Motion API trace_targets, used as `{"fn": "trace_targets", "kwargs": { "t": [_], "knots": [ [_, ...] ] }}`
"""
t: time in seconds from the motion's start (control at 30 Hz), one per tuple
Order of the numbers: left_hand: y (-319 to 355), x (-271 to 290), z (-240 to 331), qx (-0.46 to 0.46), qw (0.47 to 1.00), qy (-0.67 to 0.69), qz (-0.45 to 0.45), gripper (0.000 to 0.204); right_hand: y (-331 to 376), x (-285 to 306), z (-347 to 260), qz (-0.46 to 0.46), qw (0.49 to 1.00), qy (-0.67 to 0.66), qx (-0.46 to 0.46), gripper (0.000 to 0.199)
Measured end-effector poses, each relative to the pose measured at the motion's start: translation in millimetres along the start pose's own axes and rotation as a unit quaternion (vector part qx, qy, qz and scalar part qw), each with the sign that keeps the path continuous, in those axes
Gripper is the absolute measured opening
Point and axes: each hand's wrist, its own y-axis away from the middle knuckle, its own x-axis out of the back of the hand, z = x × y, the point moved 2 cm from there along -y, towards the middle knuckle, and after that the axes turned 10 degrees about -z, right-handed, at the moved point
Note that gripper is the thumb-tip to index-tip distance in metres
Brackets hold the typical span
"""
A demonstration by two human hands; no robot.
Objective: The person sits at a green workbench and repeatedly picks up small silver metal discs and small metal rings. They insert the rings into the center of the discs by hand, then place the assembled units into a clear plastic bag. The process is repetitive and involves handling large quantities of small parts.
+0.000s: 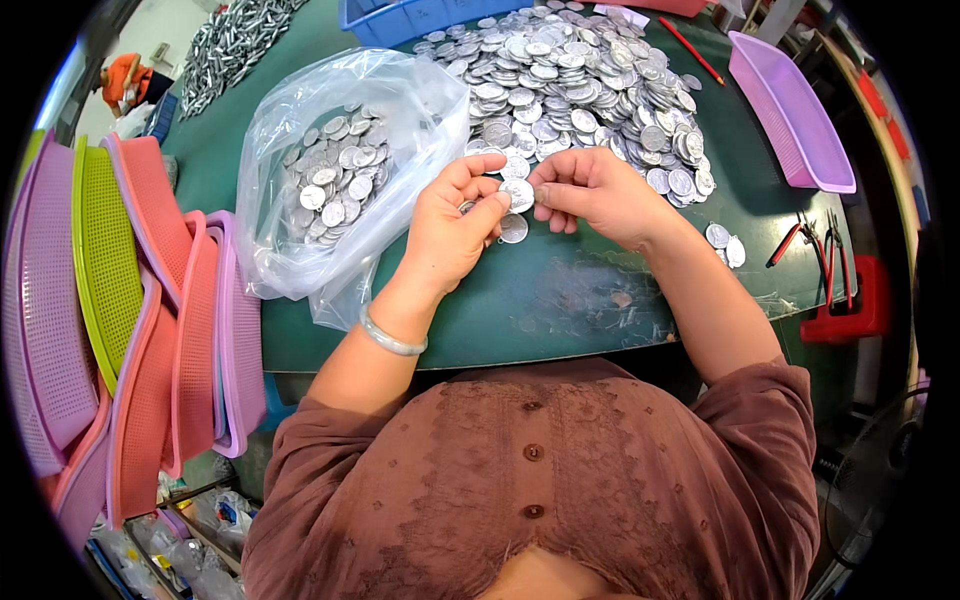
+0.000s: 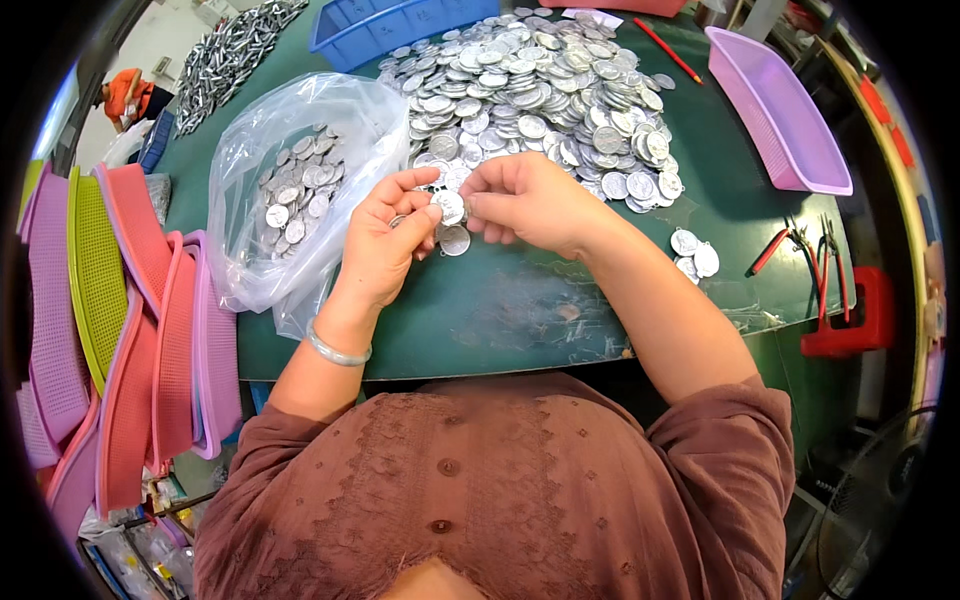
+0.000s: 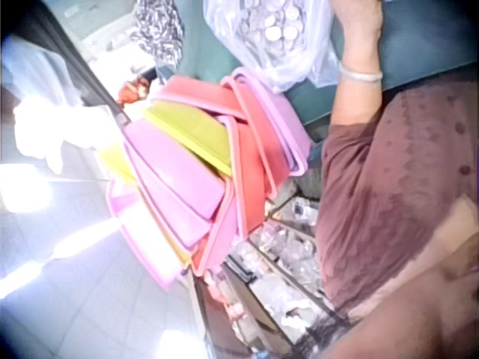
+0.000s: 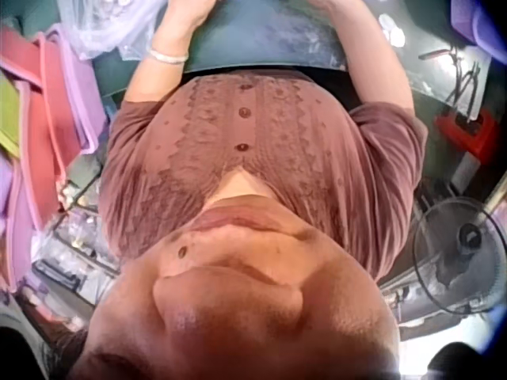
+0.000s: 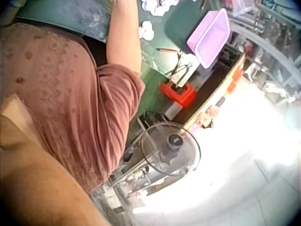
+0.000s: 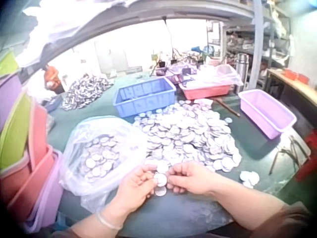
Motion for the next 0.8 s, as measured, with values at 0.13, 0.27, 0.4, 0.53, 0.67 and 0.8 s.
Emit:
{"fn": "trace_targets", "kwargs": {
  "t": [0.13, 0.27, 0.4, 0.53, 0.67, 0.8],
  "knots": [
    [-0.3, 0.5, 0.3, -0.005, 1.0, -0.01, -0.003, 0.032, 0.5, 0.3, 1.8, 0.004, 1.0, 0.004, 0.004, 0.019],
    [0.8, 1.8, -1.4, 0.003, 1.0, -0.001, -0.001, 0.028, 0.4, -1.9, -1.1, 0.008, 1.0, 0.026, 0.001, 0.019],
    [1.1, 2.5, -2.3, 0.02, 1.0, 0.024, -0.003, 0.024, 1.0, -1.9, -0.3, -0.006, 0.999, 0.036, -0.001, 0.019],
    [0.5, 2.7, -4.6, 0.029, 0.999, 0.034, -0.012, 0.023, -0.4, -0.2, 3.7, -0.014, 1.0, 0.018, -0.003, 0.019],
    [0.7, 3.8, -4.6, 0.037, 0.998, 0.051, -0.015, 0.023, -0.2, -2.6, 1.8, -0.012, 0.999, 0.029, -0.008, 0.018],
    [1.9, 3.2, -3.4, 0.042, 0.997, 0.056, -0.013, 0.022, -1.1, -3.1, 2.5, -0.018, 0.998, 0.05, -0.015, 0.019]
  ]
}}
